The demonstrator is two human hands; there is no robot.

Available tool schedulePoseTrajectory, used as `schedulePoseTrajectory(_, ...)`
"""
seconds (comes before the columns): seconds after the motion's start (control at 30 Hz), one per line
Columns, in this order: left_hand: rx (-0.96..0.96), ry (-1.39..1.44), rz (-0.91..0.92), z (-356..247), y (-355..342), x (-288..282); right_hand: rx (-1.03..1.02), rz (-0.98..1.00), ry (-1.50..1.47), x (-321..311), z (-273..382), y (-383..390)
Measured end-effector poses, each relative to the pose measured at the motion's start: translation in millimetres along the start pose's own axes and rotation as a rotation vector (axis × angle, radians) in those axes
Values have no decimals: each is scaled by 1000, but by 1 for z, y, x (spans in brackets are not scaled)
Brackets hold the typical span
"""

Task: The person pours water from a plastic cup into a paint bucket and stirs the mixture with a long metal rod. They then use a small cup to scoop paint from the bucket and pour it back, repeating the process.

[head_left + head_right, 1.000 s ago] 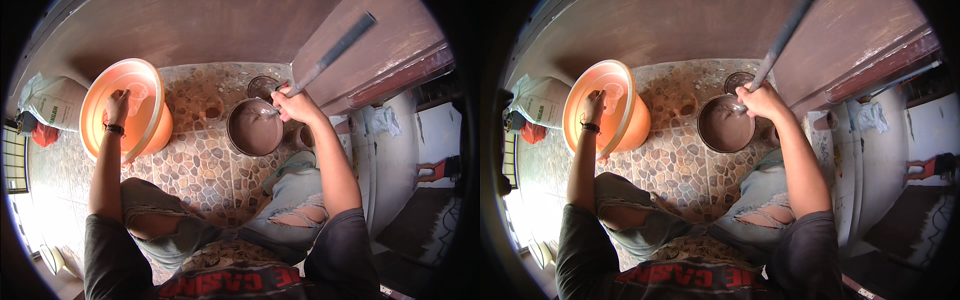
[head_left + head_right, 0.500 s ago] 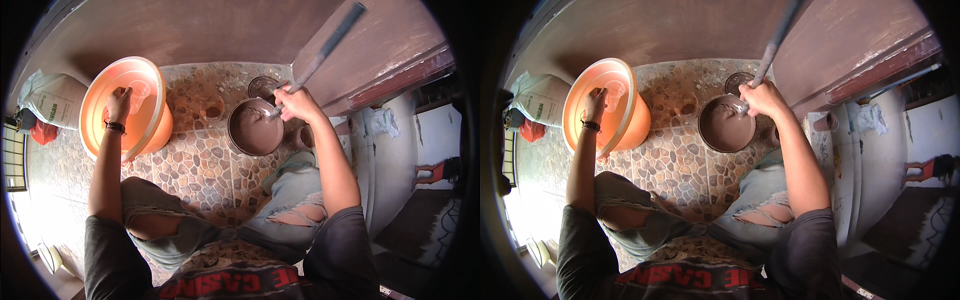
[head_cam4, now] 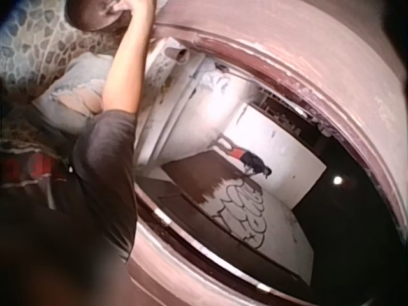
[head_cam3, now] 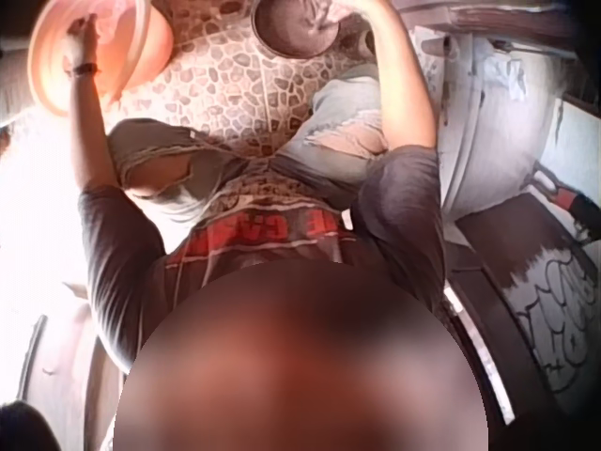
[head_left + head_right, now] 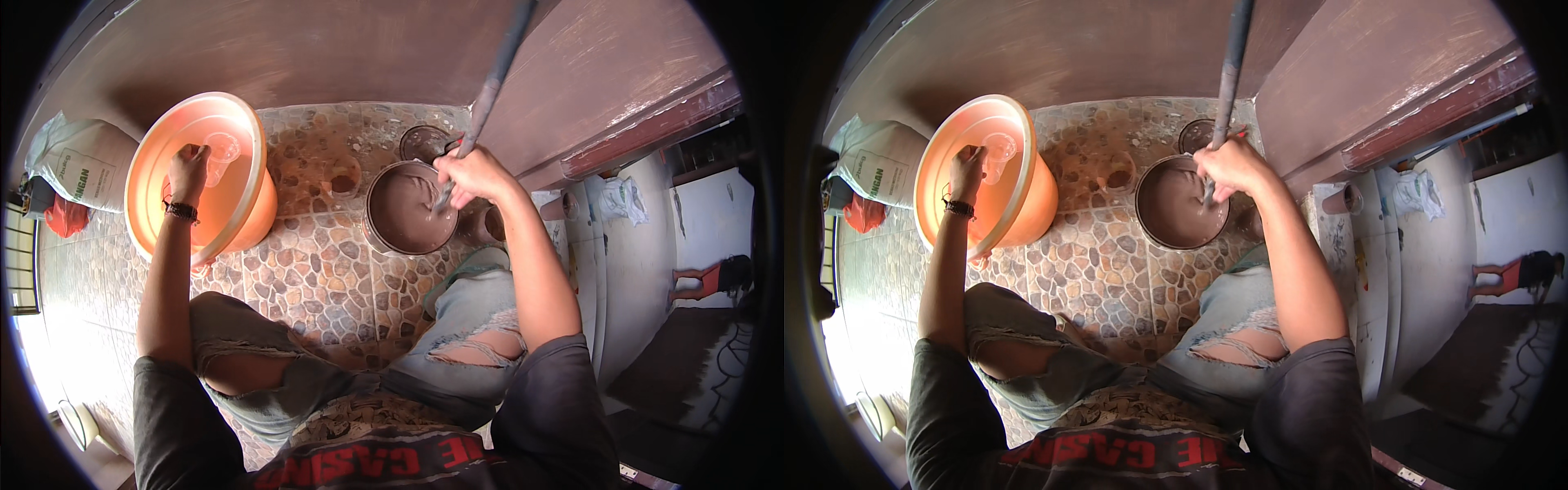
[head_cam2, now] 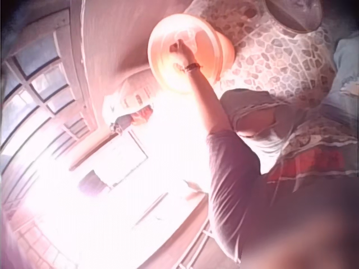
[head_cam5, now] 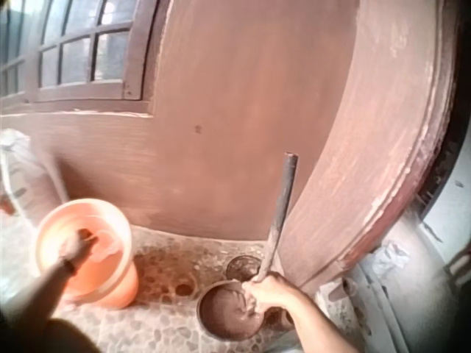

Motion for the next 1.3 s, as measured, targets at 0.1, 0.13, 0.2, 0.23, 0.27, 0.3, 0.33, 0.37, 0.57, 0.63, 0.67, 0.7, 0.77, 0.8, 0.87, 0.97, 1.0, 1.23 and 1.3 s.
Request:
schedulePoseTrajectory(0.1,-10,-5,17,3,-2,1,-69,200,-134,29,3,4)
schedulePoseTrajectory(0.13,-23,-1,22,4,-2,1,-148,215,-173,34,7,4)
schedulePoseTrajectory(0.2,7,16,29,1,-2,4,-194,117,-299,35,9,-1)
schedulePoseTrajectory(0.23,0,17,28,2,-2,4,-222,67,-356,33,10,-2)
schedulePoseTrajectory(0.27,12,23,26,1,-2,5,-221,2,-305,28,9,-2)
schedulePoseTrajectory(0.3,6,21,23,1,-2,6,-223,-63,-247,19,10,-3)
schedulePoseTrajectory(0.33,-9,21,14,1,-1,7,-185,-143,-176,10,9,-3)
schedulePoseTrajectory(0.37,-1,25,18,0,-1,7,-177,-159,-75,2,11,-1)
schedulePoseTrajectory(0.57,-17,41,30,-6,1,4,-103,161,-105,30,9,7)
schedulePoseTrajectory(0.63,-54,97,44,-8,2,4,-193,211,-200,40,12,4)
schedulePoseTrajectory(0.67,-29,84,47,-12,2,5,-205,146,-235,37,12,0)
schedulePoseTrajectory(0.7,-20,75,47,-15,3,6,-233,83,-276,35,14,-3)
schedulePoseTrajectory(0.77,-5,69,51,-18,5,10,-213,-80,-250,22,13,-6)
schedulePoseTrajectory(0.8,2,69,57,-19,6,12,-216,-103,-167,15,14,-4)
schedulePoseTrajectory(0.87,10,51,63,-20,6,13,-120,-178,30,-3,11,-1)
schedulePoseTrajectory(0.97,16,22,66,-18,5,13,-63,42,-54,16,6,5)
schedulePoseTrajectory(1.0,20,27,65,-18,4,12,-85,135,-116,28,5,7)
schedulePoseTrajectory(1.23,11,62,65,-16,3,16,-175,-86,-112,8,6,-2)
schedulePoseTrajectory(1.3,19,43,60,-16,3,16,-91,-60,-21,3,3,1)
Point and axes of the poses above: each hand's wrist, its own y-axis away from the middle knuckle, its own x-axis out of the palm, z = x × y, the point moved 6 cm from there along -y, towards the middle knuckle, and after that the axes turned 3 degrees about -z, right-handed, at the moved point
